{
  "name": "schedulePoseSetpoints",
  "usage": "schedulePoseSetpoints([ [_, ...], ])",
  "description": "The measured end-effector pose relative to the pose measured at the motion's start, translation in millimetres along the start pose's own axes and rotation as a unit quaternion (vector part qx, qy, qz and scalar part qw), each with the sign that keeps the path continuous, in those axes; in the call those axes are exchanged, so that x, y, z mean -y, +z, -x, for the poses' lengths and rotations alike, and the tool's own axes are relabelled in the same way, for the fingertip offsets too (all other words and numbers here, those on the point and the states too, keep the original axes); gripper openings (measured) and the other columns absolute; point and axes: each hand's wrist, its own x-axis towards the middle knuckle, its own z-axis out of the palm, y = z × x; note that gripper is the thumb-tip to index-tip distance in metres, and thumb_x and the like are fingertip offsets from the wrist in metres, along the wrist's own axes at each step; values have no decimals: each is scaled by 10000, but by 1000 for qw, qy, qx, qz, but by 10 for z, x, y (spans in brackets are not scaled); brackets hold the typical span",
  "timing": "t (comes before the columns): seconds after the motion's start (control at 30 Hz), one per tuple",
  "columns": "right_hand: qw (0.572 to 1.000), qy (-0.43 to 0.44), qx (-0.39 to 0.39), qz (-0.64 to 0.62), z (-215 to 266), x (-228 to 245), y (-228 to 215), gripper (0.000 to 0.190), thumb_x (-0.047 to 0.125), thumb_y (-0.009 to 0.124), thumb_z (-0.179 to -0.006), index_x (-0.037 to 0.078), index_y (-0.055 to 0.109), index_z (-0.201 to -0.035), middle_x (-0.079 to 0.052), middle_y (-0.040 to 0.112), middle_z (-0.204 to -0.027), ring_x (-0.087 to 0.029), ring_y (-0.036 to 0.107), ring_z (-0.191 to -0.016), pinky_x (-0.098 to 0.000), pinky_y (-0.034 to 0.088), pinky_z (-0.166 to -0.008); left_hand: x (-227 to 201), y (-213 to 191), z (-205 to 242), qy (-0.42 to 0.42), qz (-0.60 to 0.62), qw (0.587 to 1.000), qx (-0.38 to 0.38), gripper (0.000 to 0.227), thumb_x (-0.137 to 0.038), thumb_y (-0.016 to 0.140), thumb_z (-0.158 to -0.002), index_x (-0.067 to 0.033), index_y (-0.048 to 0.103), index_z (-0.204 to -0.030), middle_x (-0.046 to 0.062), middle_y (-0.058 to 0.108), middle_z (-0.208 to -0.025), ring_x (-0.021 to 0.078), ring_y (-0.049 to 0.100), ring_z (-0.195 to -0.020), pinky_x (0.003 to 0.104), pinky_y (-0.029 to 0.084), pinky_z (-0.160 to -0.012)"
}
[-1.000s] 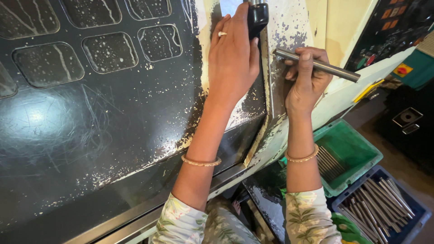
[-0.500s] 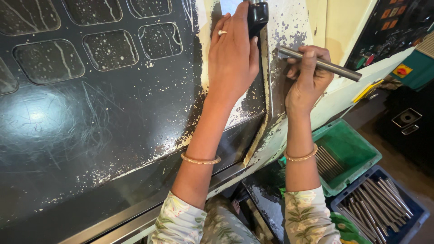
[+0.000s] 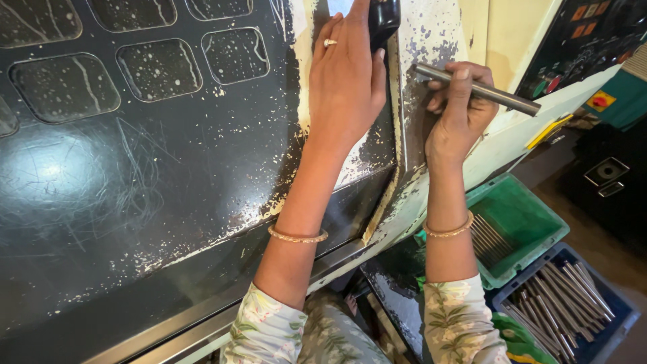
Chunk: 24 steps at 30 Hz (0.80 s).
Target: The person repeatedly picks up metal rods from a green bin, inserts them into a machine, and operates a lever to process them. The person then removes the rods and places them into a blue bin. This cycle is repeated multiple times.
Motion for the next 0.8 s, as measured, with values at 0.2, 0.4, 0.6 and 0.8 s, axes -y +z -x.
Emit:
schedulePoseSetpoints([
  [0.2,1000,1,-13,-19,-7,-29,-16,244,233,648,-1122,-6,629,-1074,-101,666,-858,-106,547,-660,-233,424,-608,-15,-21,-6,3,14,1000,-1,754,-259,775,-972,3,325,-1518,194,631,-1287,370,613,-1216,475,372,-1236],
  [0.4,999,-16,-19,-46,-7,-89,-70,250,240,647,-1136,-1,615,-1081,-102,667,-955,-112,590,-699,-237,451,-600,-123,47,-21,-23,-14,999,-19,948,-423,872,-844,26,339,-1486,205,594,-1360,365,581,-1252,479,348,-1211],
  [0.6,996,-9,-54,-70,-30,-126,-95,264,260,642,-1112,0,609,-1077,-81,645,-967,-112,594,-720,-243,447,-610,-215,132,-26,-61,-46,997,-17,988,-367,901,-763,23,328,-1466,208,562,-1376,381,535,-1305,493,297,-1258],
  [0.8,995,-7,-57,-87,-23,-127,-103,268,263,651,-1112,0,608,-1081,-92,648,-1022,-115,599,-740,-230,450,-581,-211,169,-19,-63,-63,996,-11,1006,-339,918,-752,23,310,-1468,222,544,-1391,406,510,-1331,483,288,-1261],
])
